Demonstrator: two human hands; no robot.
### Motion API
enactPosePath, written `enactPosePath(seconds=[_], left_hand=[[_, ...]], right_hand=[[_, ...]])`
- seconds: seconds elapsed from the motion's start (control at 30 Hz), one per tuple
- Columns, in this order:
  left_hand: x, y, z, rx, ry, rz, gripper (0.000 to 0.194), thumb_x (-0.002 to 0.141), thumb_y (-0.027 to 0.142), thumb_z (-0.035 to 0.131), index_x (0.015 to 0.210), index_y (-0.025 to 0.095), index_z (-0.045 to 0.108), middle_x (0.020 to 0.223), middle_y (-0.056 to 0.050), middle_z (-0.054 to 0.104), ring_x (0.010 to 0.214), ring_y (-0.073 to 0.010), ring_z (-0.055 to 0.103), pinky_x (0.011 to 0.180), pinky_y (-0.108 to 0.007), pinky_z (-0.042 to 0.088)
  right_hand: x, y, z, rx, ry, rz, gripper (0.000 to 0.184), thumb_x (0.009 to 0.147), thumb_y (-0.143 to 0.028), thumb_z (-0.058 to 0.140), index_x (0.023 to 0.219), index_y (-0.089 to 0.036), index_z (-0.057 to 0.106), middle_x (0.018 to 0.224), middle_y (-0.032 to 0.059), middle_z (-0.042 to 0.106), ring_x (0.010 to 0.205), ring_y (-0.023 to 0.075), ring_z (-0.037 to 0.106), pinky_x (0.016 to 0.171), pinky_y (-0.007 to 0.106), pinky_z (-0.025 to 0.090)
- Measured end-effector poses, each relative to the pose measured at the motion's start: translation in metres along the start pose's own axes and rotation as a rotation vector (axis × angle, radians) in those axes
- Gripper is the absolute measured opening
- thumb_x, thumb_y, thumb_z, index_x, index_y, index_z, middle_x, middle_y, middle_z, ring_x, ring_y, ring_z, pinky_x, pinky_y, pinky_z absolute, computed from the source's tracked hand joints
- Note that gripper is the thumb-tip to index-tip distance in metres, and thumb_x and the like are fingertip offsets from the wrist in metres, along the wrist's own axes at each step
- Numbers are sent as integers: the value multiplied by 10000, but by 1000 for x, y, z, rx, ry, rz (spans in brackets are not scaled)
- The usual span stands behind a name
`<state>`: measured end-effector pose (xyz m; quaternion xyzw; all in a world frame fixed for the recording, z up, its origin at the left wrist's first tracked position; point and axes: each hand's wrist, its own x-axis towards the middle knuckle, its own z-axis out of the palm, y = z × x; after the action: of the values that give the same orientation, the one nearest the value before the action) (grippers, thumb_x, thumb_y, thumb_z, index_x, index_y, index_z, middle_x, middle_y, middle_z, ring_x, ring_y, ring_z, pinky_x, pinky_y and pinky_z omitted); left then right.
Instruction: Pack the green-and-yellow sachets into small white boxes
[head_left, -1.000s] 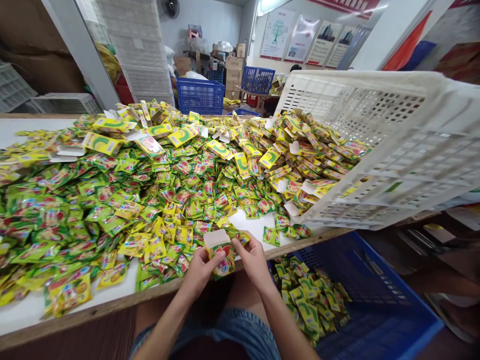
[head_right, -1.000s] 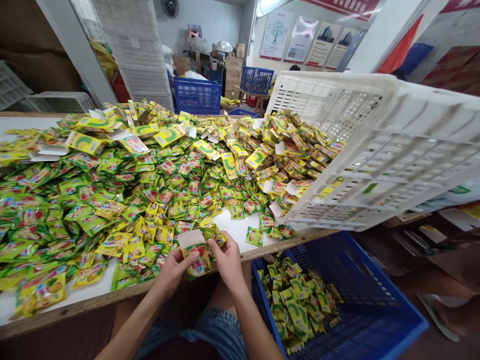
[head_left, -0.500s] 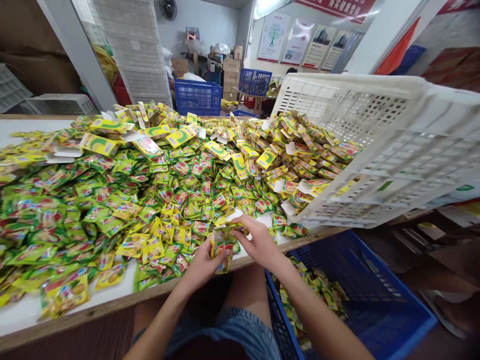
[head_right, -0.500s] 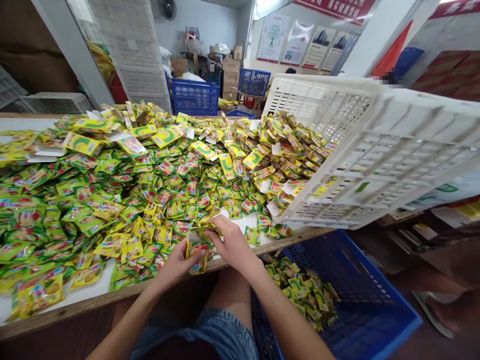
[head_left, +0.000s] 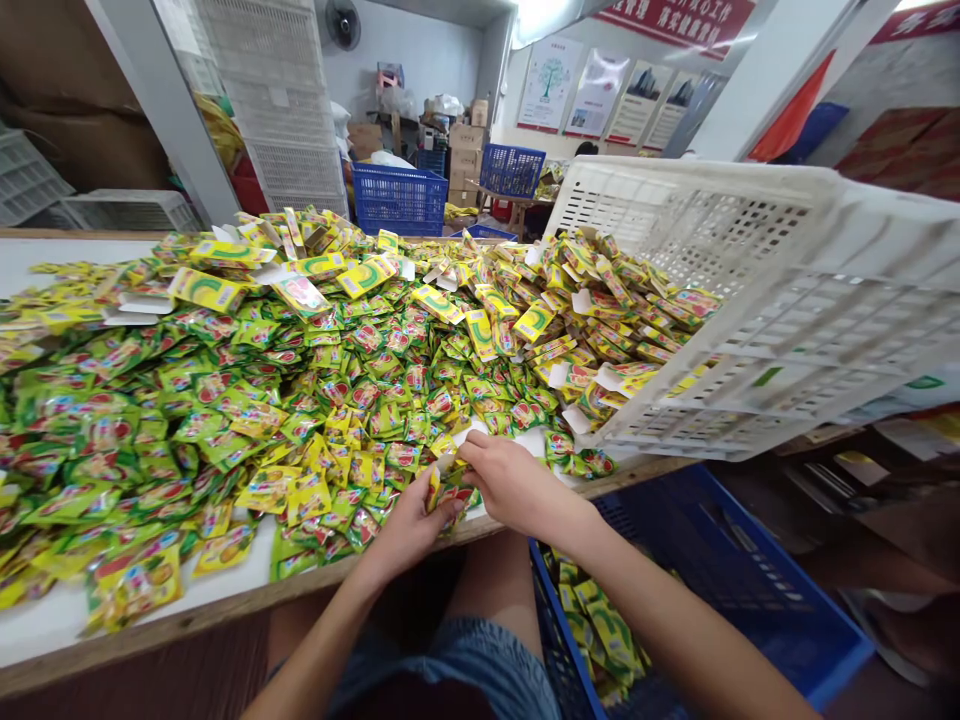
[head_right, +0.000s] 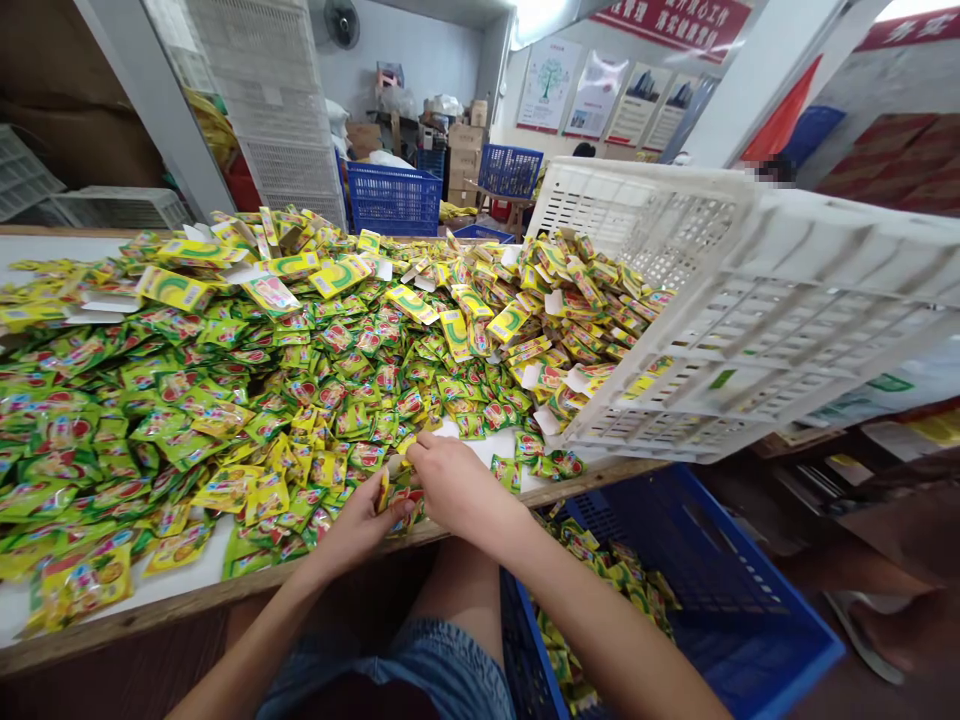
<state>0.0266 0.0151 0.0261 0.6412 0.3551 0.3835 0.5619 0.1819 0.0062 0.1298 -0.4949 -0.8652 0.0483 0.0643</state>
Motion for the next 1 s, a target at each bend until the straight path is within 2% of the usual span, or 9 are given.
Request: enactPosePath(seconds=[0.17,0.3,0.43,0.53,0.63,0.73,0.87,1.0], left_hand=[[-2,-3,0,-1,12,0,480,773,331,612,1211,167,499,1093,-68,620,1004,-242,552,918,-363,412],[-4,-4,-2,-18,17,5,462,774,328,614,1192,158,515,1140,-86,605,1077,-253,522,962,-373,385],[-5,-5,-6,-10,29,-17,461,769,332,615,1192,174,519,1179,-83,597,1142,-257,486,997,-381,353],[-4,-9,-7,4,36,-15,470,768,337,615,1202,191,510,1230,-68,574,1158,-248,479,1002,-365,349],[-3,-13,-8,-4,28,-13,469,779,338,605,1211,190,499,1254,-59,561,1157,-237,482,997,-345,353],[-3,-15,-9,-15,29,-39,483,777,339,610,1218,186,486,1256,-54,558,1156,-231,477,970,-323,373],[-4,-14,-10,-28,26,-92,427,771,352,613,1143,165,515,1110,-52,622,1019,-218,545,886,-307,425],[-5,-7,-10,1,51,-50,344,754,332,636,1048,173,555,1030,-39,632,975,-207,549,881,-301,420]], right_hand=[[7,-4,1,-96,-2,26,186,706,-21,545,854,-133,543,870,93,562,763,205,541,655,293,381],[9,-1,3,48,4,-82,178,738,-29,545,861,-157,529,846,63,584,777,191,552,654,270,387],[10,5,17,299,151,-21,212,818,-83,532,1007,-166,483,879,47,603,830,178,561,696,259,406],[10,7,32,362,258,6,163,831,-139,558,977,-180,497,902,47,600,862,185,548,745,278,409],[11,9,44,338,346,18,100,835,-196,571,920,-181,521,922,61,574,879,196,522,755,292,405],[15,12,49,217,397,25,99,845,-262,556,870,-170,530,920,80,552,872,215,494,749,317,387],[20,13,50,54,374,-5,132,875,-287,502,842,-163,532,872,80,564,856,226,475,769,352,351],[18,11,44,159,342,-61,138,848,-301,556,864,-165,537,945,83,567,915,218,469,797,340,352]])
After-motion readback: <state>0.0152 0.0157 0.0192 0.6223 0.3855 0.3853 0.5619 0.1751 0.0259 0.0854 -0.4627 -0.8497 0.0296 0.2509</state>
